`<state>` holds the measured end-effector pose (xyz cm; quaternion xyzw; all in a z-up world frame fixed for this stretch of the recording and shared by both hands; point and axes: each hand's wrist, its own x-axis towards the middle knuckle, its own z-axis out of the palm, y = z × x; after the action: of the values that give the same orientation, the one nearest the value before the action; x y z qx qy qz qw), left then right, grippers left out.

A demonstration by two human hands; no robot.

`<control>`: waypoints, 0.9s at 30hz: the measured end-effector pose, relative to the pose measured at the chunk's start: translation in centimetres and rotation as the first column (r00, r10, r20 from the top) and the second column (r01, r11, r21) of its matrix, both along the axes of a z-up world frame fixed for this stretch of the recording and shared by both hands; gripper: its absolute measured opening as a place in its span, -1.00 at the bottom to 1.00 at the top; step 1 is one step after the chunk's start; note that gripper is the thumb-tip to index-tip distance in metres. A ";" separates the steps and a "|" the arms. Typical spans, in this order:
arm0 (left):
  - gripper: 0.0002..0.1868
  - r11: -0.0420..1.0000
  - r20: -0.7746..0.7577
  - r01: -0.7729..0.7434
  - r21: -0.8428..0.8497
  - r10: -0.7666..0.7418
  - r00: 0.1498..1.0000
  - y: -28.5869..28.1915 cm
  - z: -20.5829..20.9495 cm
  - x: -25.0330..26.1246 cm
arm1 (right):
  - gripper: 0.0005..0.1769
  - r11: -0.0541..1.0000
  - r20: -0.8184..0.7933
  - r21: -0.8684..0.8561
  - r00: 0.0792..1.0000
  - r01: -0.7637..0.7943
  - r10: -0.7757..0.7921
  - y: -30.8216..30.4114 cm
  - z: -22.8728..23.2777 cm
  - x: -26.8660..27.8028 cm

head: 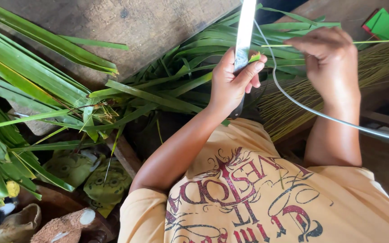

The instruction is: Strip the leafy material from the central stems of long green leaves using a knife

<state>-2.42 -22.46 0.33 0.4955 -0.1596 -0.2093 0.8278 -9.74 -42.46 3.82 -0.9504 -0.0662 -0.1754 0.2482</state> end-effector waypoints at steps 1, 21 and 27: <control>-0.87 1.000 -0.002 0.010 -0.007 -0.010 1.000 -0.1 0.0 -0.1 | -0.44 0.998 0.013 -0.044 0.999 0.035 -0.034 -0.4 0.0 -0.3; -0.79 0.866 -0.255 0.240 0.439 -0.136 0.957 2.2 0.3 0.5 | -0.67 0.943 -0.838 -0.309 0.434 0.122 -0.331 -1.9 -9.3 -0.5; -0.65 0.920 -0.263 0.118 0.374 -0.017 0.965 7.4 -4.3 0.8 | -0.46 0.995 -0.789 0.086 0.614 0.040 0.043 3.4 -6.1 2.0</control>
<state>-1.67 -15.10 -3.95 0.6122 -0.0246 -0.3272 0.7194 -7.75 -39.02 -2.33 -0.9177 0.0574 0.2575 0.2970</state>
